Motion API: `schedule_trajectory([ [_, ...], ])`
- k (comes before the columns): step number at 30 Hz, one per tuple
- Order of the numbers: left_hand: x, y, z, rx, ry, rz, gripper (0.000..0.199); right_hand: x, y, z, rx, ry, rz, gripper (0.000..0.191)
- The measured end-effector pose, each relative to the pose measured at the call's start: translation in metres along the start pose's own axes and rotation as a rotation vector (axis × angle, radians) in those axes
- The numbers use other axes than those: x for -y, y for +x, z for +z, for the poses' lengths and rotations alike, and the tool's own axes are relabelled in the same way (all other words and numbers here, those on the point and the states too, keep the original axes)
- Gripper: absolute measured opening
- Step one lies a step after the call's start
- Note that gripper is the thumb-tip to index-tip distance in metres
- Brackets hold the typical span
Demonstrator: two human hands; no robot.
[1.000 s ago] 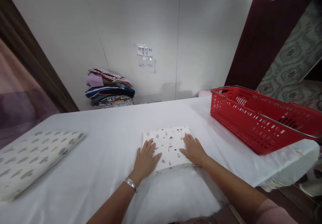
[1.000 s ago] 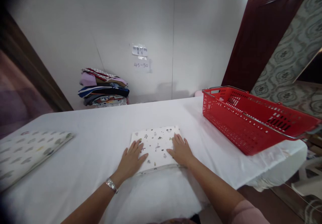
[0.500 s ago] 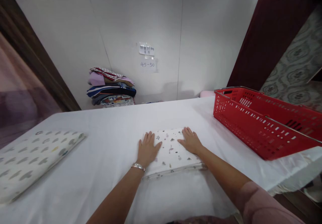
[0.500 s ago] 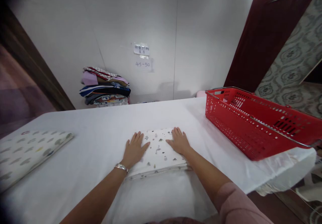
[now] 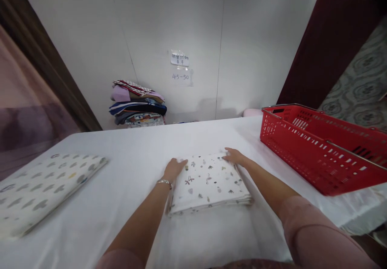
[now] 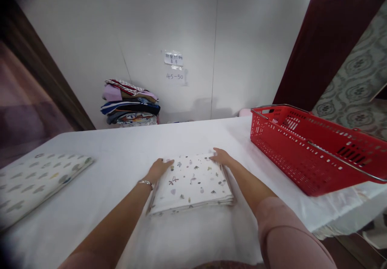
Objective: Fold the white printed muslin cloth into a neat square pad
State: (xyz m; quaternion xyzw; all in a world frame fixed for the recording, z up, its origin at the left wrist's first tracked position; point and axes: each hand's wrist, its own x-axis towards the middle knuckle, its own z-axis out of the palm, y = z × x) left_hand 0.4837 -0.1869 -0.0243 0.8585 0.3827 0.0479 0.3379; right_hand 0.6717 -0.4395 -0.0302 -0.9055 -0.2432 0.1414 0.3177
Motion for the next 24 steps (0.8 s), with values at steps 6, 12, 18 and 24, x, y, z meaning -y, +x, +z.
schedule_trajectory([
  [6, 0.002, 0.005, -0.008, -0.03, -0.06, 0.038, 0.046, 0.0, 0.007, 0.006, -0.028, 0.152, 0.022, 0.062],
  [12, 0.002, 0.046, -0.039, -0.245, 0.013, 0.064, 0.049, 0.042, 0.049, 0.023, -0.097, 0.328, -0.016, 0.067],
  [18, 0.03, 0.061, -0.047, -0.215, 0.196, -0.026, 0.062, 0.048, 0.056, 0.035, -0.053, 0.543, 0.063, 0.054],
  [24, 0.001, 0.013, -0.02, -0.283, 0.278, 0.504, 0.039, 0.014, -0.003, 0.035, -0.037, 0.646, 0.196, 0.02],
])
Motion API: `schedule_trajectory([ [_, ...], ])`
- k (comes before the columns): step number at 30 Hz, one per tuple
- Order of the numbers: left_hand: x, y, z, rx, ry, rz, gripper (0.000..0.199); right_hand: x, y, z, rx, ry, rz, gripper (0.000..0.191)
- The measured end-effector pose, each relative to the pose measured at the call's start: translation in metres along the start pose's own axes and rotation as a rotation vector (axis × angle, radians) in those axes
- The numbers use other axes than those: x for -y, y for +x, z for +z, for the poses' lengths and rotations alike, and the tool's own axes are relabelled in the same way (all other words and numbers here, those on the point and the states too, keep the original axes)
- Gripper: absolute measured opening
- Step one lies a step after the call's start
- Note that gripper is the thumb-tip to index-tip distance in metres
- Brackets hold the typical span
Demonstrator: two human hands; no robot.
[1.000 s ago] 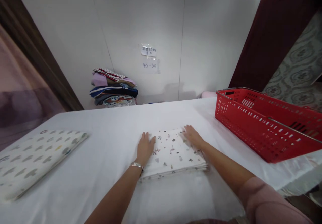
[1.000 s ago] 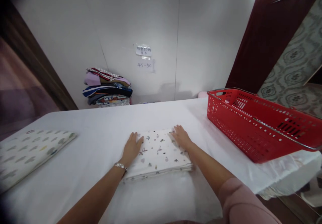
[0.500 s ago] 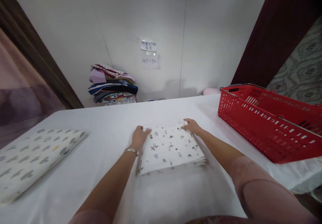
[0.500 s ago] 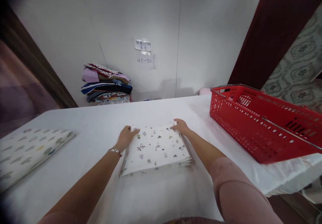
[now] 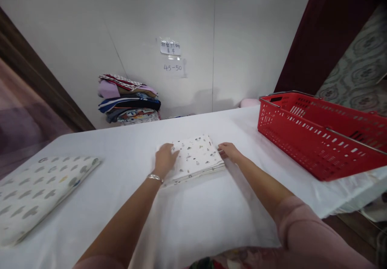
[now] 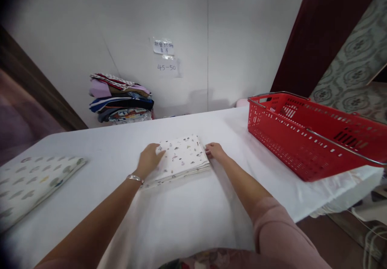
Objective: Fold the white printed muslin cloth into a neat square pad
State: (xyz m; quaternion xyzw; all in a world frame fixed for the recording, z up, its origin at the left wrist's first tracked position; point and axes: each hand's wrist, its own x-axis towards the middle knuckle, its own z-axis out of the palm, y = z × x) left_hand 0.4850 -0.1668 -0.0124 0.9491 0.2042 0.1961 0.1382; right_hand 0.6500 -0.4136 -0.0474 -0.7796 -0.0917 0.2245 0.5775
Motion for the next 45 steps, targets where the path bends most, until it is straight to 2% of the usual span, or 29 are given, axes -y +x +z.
schedule_trajectory([
  [3, -0.052, -0.016, 0.007, 0.146, -0.175, 0.231, 0.027, -0.013, -0.03, -0.007, 0.015, -0.003, 0.027, 0.022],
  [6, -0.095, -0.031, 0.02, 0.247, -0.291, 0.34, 0.021, -0.018, -0.053, -0.01, 0.019, -0.005, 0.014, 0.024],
  [10, -0.123, -0.038, 0.039, 0.244, -0.289, 0.372, 0.018, -0.019, -0.071, -0.014, 0.05, -0.001, -0.039, 0.026],
  [15, -0.129, -0.037, 0.049, 0.212, -0.247, 0.337, 0.017, -0.025, -0.071, -0.012, 0.115, 0.01, -0.096, 0.027],
  [19, -0.132, -0.039, 0.049, 0.2, -0.224, 0.333, 0.023, -0.029, -0.065, -0.008, 0.112, 0.004, -0.155, 0.022],
  [23, -0.137, -0.045, 0.049, 0.138, -0.235, 0.283, 0.024, -0.025, -0.067, -0.009, 0.092, -0.013, -0.197, 0.017],
  [28, -0.137, -0.051, 0.052, 0.135, -0.216, 0.346, 0.02, -0.021, -0.072, -0.01, 0.063, -0.01, -0.254, 0.013],
  [39, -0.141, -0.049, 0.053, 0.167, -0.146, 0.324, 0.014, -0.022, -0.069, -0.008, 0.093, -0.007, -0.258, 0.015],
  [45, -0.142, -0.049, 0.048, 0.136, -0.087, 0.333, 0.017, -0.017, -0.073, -0.017, 0.072, -0.075, -0.2, 0.027],
])
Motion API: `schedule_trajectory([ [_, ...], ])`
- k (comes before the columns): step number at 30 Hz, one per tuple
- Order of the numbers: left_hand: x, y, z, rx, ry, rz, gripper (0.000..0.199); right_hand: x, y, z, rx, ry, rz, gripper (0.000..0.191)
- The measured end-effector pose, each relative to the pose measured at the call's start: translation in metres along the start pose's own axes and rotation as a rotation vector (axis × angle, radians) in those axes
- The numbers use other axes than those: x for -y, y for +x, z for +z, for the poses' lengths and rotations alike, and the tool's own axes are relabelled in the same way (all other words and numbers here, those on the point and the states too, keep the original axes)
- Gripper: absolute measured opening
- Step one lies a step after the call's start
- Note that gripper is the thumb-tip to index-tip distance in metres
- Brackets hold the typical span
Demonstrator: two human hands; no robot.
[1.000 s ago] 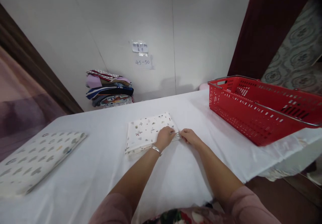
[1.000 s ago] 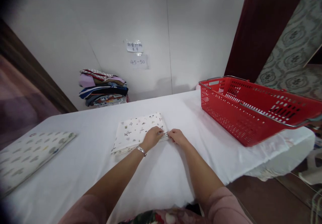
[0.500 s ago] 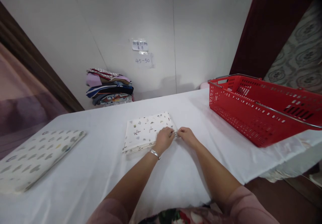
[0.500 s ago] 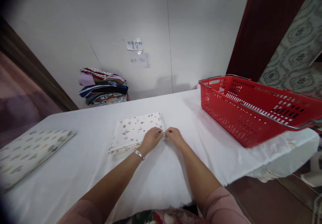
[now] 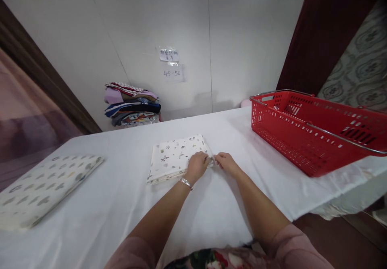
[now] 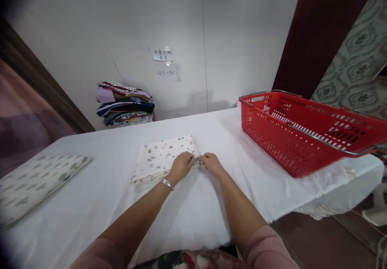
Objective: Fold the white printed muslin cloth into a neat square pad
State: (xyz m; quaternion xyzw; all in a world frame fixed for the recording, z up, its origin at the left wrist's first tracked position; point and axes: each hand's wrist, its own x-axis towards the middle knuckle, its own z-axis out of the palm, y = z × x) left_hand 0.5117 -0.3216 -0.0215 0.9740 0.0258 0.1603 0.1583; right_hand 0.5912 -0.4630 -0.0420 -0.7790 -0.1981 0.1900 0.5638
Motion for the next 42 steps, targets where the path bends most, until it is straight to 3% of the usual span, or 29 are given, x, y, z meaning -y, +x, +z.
schedule_trajectory([
  [9, 0.001, -0.002, 0.0, -0.001, 0.11, 0.111, 0.01, -0.004, 0.0, 0.006, 0.049, -0.041, 0.018, 0.011],
  [16, -0.001, -0.005, 0.005, 0.047, 0.192, 0.202, 0.01, -0.005, 0.002, 0.008, 0.063, 0.044, 0.075, 0.011],
  [24, 0.003, -0.01, 0.007, 0.024, 0.113, 0.186, 0.007, -0.001, 0.001, 0.008, 0.078, 0.112, 0.126, 0.008],
  [30, 0.001, -0.007, 0.003, 0.041, 0.06, 0.064, 0.007, -0.003, 0.003, 0.005, 0.089, 0.135, 0.095, 0.007],
  [34, 0.0, -0.006, 0.0, 0.039, 0.002, 0.019, 0.008, -0.004, 0.003, -0.004, 0.044, 0.103, 0.111, 0.011],
  [42, 0.0, -0.004, -0.004, 0.044, -0.025, -0.002, 0.009, -0.01, 0.001, -0.001, 0.125, -0.038, 0.158, 0.015],
])
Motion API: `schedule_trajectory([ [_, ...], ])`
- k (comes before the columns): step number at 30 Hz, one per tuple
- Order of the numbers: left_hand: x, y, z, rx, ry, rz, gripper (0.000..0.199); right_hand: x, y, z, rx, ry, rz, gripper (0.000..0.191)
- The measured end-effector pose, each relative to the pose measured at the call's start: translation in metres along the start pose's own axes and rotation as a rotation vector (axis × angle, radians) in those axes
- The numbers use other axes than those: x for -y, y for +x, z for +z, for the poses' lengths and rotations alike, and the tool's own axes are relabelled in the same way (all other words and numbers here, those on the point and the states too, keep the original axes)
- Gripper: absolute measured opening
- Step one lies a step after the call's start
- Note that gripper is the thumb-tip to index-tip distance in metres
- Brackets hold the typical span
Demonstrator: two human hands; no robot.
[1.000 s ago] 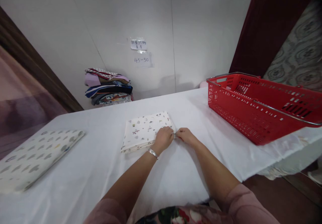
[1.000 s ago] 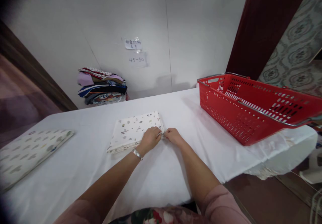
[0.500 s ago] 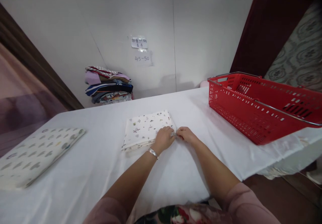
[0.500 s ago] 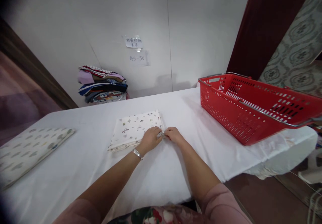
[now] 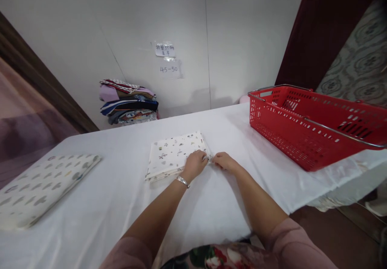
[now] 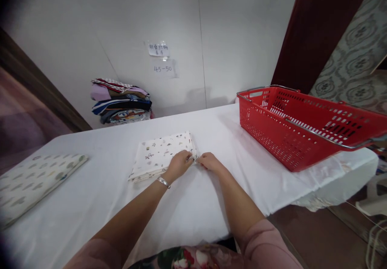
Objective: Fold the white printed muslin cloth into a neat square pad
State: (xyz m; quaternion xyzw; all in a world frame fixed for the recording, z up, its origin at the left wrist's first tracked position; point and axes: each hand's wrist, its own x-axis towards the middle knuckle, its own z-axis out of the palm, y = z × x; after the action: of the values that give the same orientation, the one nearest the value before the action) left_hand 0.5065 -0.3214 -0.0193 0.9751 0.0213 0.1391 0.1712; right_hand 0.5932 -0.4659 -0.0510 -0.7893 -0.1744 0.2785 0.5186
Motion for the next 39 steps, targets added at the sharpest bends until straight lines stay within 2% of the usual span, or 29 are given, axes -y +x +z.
schedule_trajectory([
  [10, 0.0, 0.001, 0.002, -0.003, 0.03, 0.05, 0.008, 0.001, -0.001, 0.003, -0.067, -0.123, -0.052, 0.013],
  [14, 0.0, 0.0, 0.007, -0.021, 0.031, 0.063, 0.008, 0.003, 0.0, 0.004, -0.058, -0.059, -0.06, 0.014],
  [21, 0.0, -0.005, 0.012, -0.027, 0.049, 0.079, 0.007, 0.001, 0.002, 0.007, -0.019, 0.072, 0.005, 0.013],
  [29, 0.0, -0.006, 0.013, -0.042, 0.076, 0.089, 0.008, 0.015, -0.007, 0.007, 0.023, 0.208, 0.062, 0.006],
  [35, -0.003, -0.011, 0.017, -0.034, 0.174, 0.184, 0.013, 0.012, -0.002, 0.013, -0.049, 0.202, 0.042, 0.022],
  [39, -0.004, -0.016, 0.019, -0.038, 0.148, 0.175, 0.018, 0.007, -0.001, 0.019, -0.096, 0.161, 0.002, 0.021],
])
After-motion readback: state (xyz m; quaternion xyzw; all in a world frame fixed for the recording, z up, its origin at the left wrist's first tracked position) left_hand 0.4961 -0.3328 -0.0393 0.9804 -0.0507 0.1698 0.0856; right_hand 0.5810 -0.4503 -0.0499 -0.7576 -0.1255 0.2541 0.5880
